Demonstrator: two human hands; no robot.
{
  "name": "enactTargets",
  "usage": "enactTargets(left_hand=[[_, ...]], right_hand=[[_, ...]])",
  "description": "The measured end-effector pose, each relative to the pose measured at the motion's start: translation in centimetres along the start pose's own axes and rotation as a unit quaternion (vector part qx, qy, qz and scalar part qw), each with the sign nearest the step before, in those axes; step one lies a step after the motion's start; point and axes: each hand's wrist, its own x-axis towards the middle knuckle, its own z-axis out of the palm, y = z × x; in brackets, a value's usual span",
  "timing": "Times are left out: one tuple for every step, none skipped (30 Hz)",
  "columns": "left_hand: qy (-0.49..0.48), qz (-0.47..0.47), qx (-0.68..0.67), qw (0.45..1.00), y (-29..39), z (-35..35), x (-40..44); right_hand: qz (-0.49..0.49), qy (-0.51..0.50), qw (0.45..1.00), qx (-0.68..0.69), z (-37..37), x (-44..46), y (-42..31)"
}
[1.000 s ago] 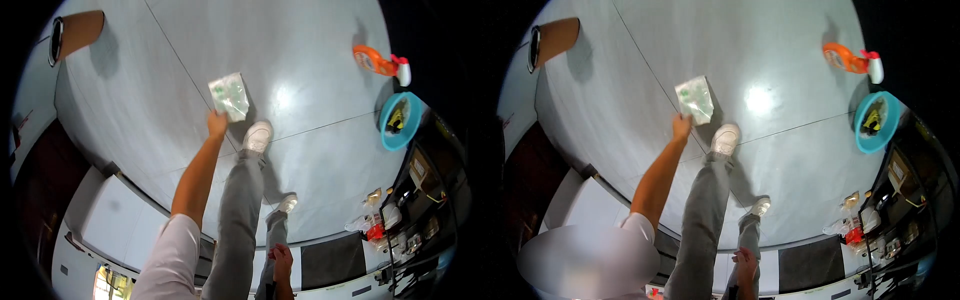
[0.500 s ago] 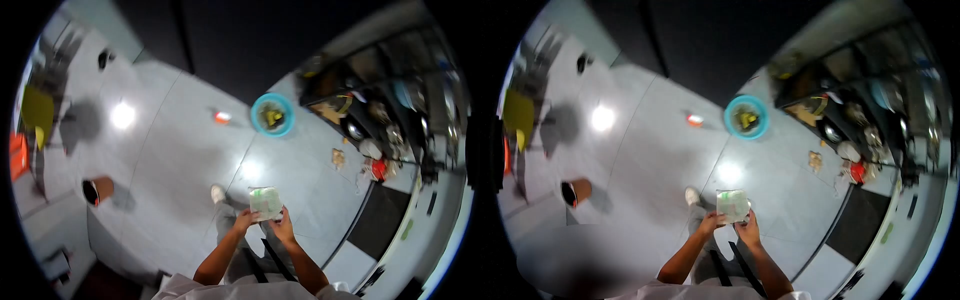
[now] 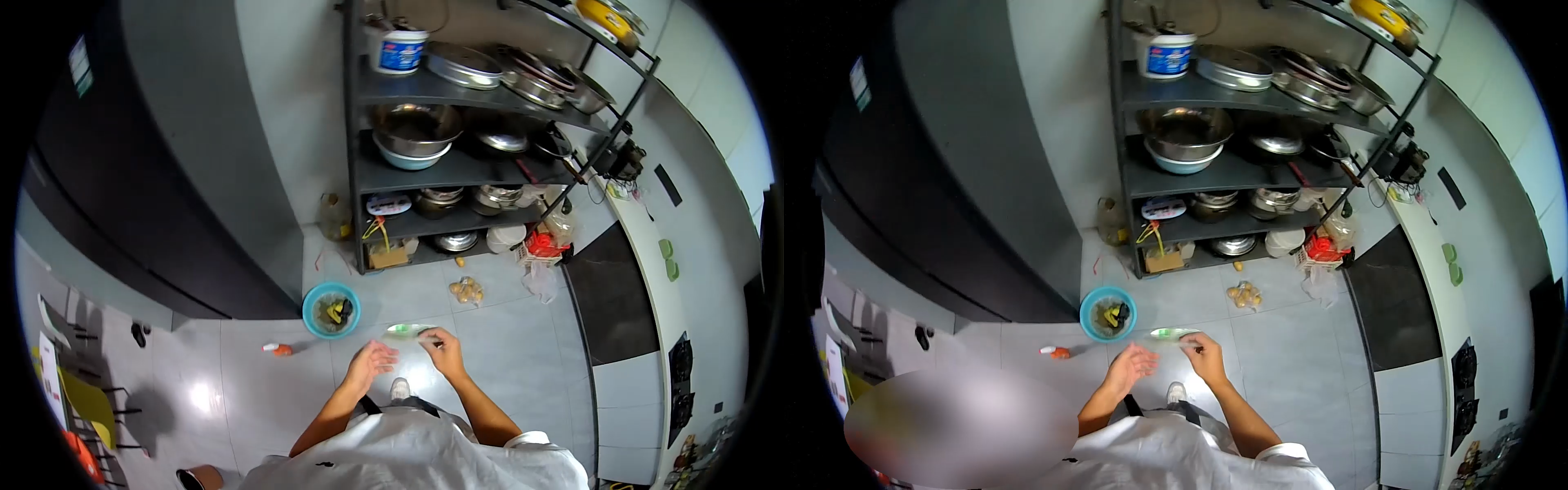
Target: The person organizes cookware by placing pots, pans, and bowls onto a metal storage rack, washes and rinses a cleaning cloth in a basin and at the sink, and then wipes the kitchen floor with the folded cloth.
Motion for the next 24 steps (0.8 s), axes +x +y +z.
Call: enactTargets(left_hand=[[0.059,0.044,0.042,0.996,0.2,1.4,1.0],[0.065,0.126,0.139,0.980,0.3,3.2,2.4],[0.069,0.207,0.232,0.948,0.4,4.8,3.6],[0.073,0.286,0.320,0.900,0.7,6.3,4.9],[0.050,0.289,0.366,0.884,1.9,7.9,5.8],[0.026,0.293,0.408,0.864,3.2,9.5,6.7],[-0.009,0.267,0.468,0.842,4.5,9.7,8.1],[-0.044,0.240,0.526,0.815,6.2,10.2,9.7],[0.015,0.214,0.582,0.784,8.9,14.3,8.7],[0.013,0.238,0.564,0.791,10.1,14.9,10.8],[0.010,0.262,0.545,0.796,11.0,14.8,13.2],[0.007,0.284,0.526,0.801,12.7,16.3,14.4],[-0.012,0.318,0.495,0.809,15.0,17.8,15.4],[-0.031,0.350,0.462,0.814,18.3,20.8,15.6],[-0.041,0.390,0.440,0.808,21.3,22.8,16.9],[-0.052,0.428,0.417,0.800,24.4,24.8,18.5],[-0.038,0.453,0.448,0.770,27.8,26.9,19.4],[-0.026,0.478,0.478,0.737,31.6,29.0,20.6],[-0.046,0.482,0.466,0.741,35.2,30.3,23.1],[-0.067,0.485,0.452,0.746,38.3,31.3,25.9],[-0.080,0.468,0.441,0.762,41.0,32.7,28.0],[-0.093,0.451,0.429,0.777,43.5,34.1,30.1],[-0.055,0.431,0.449,0.781,45.9,35.0,32.5],[-0.018,0.408,0.469,0.783,47.8,35.5,34.7]], right_hand=[[0.008,0.029,0.999,-0.027,-1.2,1.1,0.4],[0.028,0.022,0.999,-0.008,-2.6,2.1,-0.3],[0.047,0.014,0.999,0.011,-4.1,3.0,-1.7],[0.066,0.005,0.997,0.029,-5.3,3.9,-2.8],[0.063,-0.002,0.998,0.029,-6.1,4.7,-3.5],[0.060,-0.010,0.998,0.030,-7.2,5.6,-4.1],[0.055,-0.019,0.998,0.031,-8.0,6.5,-4.6],[0.035,-0.005,0.997,0.063,-8.6,7.7,-4.9],[0.016,0.010,0.995,0.096,-9.0,8.8,-5.1],[-0.003,0.023,0.992,0.127,-9.5,10.1,-5.2],[-0.053,0.049,0.988,0.139,-9.9,11.5,-4.6],[-0.056,0.090,0.981,0.161,-10.3,12.8,-5.7],[-0.056,0.132,0.973,0.182,-10.8,14.1,-7.0],[-0.056,0.174,0.962,0.203,-11.1,15.0,-7.8],[-0.040,0.186,0.961,0.202,-11.7,16.1,-6.8],[-0.033,0.194,0.962,0.192,-12.2,17.1,-6.3],[-0.024,0.202,0.962,0.181,-12.5,17.7,-5.9],[-0.018,0.212,0.962,0.171,-12.9,18.4,-5.8],[0.028,0.205,0.965,0.163,-13.4,18.6,-6.0],[0.038,0.206,0.963,0.167,-13.6,18.7,-6.3],[0.049,0.207,0.962,0.170,-13.8,18.8,-6.5],[0.061,0.209,0.961,0.174,-14.1,19.0,-6.5],[0.070,0.217,0.960,0.162,-14.5,19.2,-6.3],[0.080,0.225,0.959,0.153,-14.9,19.3,-6.1]])
